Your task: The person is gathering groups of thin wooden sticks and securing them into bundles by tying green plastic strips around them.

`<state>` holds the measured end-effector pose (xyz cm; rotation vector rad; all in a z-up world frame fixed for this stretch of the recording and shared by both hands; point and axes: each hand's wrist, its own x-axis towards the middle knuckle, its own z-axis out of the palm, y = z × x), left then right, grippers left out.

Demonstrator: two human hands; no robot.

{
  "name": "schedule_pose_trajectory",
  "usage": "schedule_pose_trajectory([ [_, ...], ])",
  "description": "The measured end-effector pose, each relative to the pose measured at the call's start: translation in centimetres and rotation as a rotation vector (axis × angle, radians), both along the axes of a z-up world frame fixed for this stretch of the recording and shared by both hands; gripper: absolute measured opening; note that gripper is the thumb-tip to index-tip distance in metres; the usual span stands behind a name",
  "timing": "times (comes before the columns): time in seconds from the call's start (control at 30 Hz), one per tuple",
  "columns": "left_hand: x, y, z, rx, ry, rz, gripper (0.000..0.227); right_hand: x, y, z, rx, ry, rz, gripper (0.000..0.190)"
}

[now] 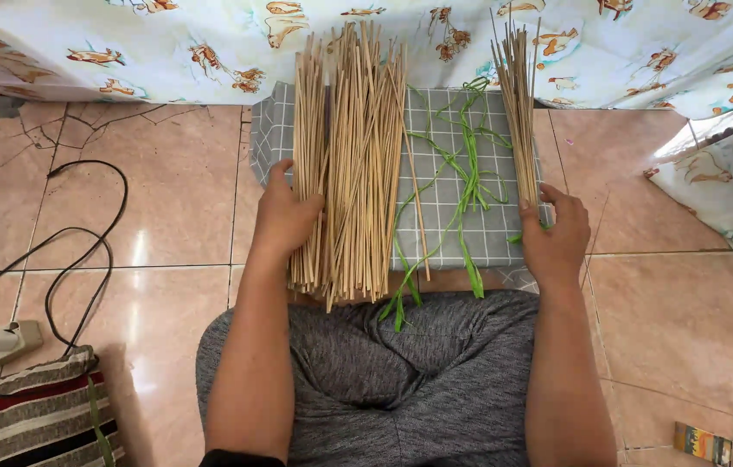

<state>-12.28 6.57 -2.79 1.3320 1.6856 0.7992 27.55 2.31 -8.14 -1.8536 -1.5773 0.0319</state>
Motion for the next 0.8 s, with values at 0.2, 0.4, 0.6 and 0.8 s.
schedule_pose_trajectory([
  [0.2,0.3,-0.2,-1.1,0.028,-0.257,0.051,0.089,-0.1,-0.3,0.3,-0.002,0.022,0.006,0.039],
  [0.4,0.7,0.2,-1.9,0.028,-0.234,0.024,0.078,-0.2,-0.3,0.6,-0.036,0.063,0.005,0.042],
  [0.6,0.1,0.0,-2.3,0.025,-0.292,0.081,0.061,0.4,-0.2,-0.1,-0.022,0.031,0.016,0.042],
  [0.8,1.0,-0.7,-0.5,-0.055,-0.431,0.140,0.073,0.4,-0.2,-0.1,-0.029,0.032,0.025,0.042],
])
